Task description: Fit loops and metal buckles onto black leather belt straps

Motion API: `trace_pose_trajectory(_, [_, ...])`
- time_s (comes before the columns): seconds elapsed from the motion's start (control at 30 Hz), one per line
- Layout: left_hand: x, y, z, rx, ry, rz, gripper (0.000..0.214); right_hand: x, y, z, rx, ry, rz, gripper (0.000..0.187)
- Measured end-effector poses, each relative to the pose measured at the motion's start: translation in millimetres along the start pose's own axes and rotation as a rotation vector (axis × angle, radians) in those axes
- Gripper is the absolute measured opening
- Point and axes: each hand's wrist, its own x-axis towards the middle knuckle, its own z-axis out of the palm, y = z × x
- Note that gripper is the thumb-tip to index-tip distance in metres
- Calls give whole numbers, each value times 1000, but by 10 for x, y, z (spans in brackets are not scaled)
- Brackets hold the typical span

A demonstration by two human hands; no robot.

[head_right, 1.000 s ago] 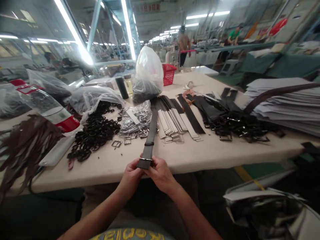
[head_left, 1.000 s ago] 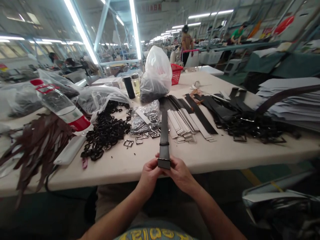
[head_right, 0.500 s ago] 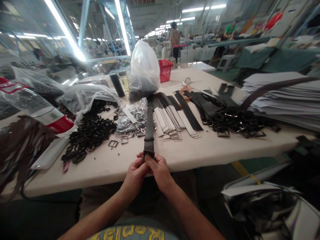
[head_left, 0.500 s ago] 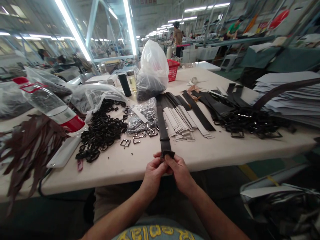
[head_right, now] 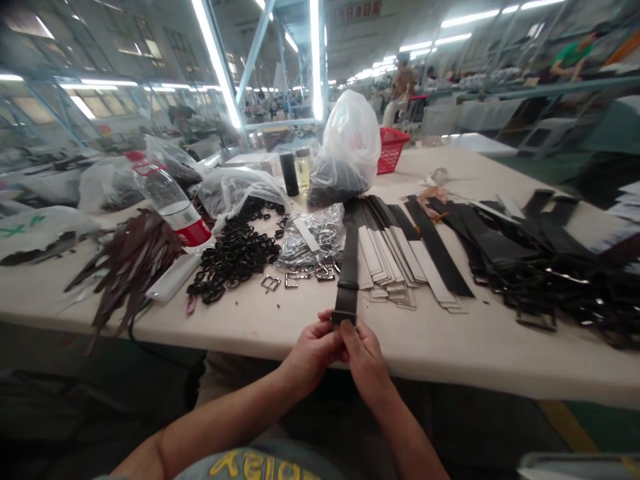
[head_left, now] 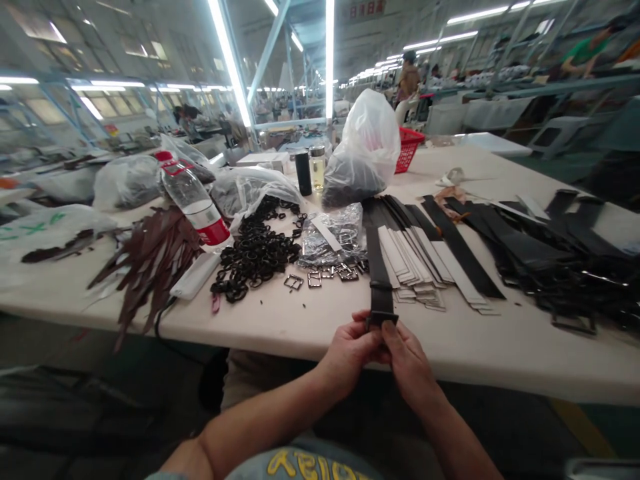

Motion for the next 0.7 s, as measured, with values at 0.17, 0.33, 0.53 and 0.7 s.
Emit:
trace_pose_trajectory(0.17, [-15, -46, 22, 16, 34, -9, 49, -16, 81, 8, -2, 77, 19, 51])
trace_pose_trajectory(0.33, [-5, 159, -58, 315, -120, 7, 46, 67, 85, -70, -62, 145, -53, 45])
trace_pose_trajectory(0.53, [224, 1106, -604, 1180, 76, 448, 16, 208, 79, -309, -220, 254, -152, 48])
trace_pose_trajectory(0.7, [646, 1729, -1051, 1804, 374, 603, 20, 218, 124, -271, -119, 262, -110, 54])
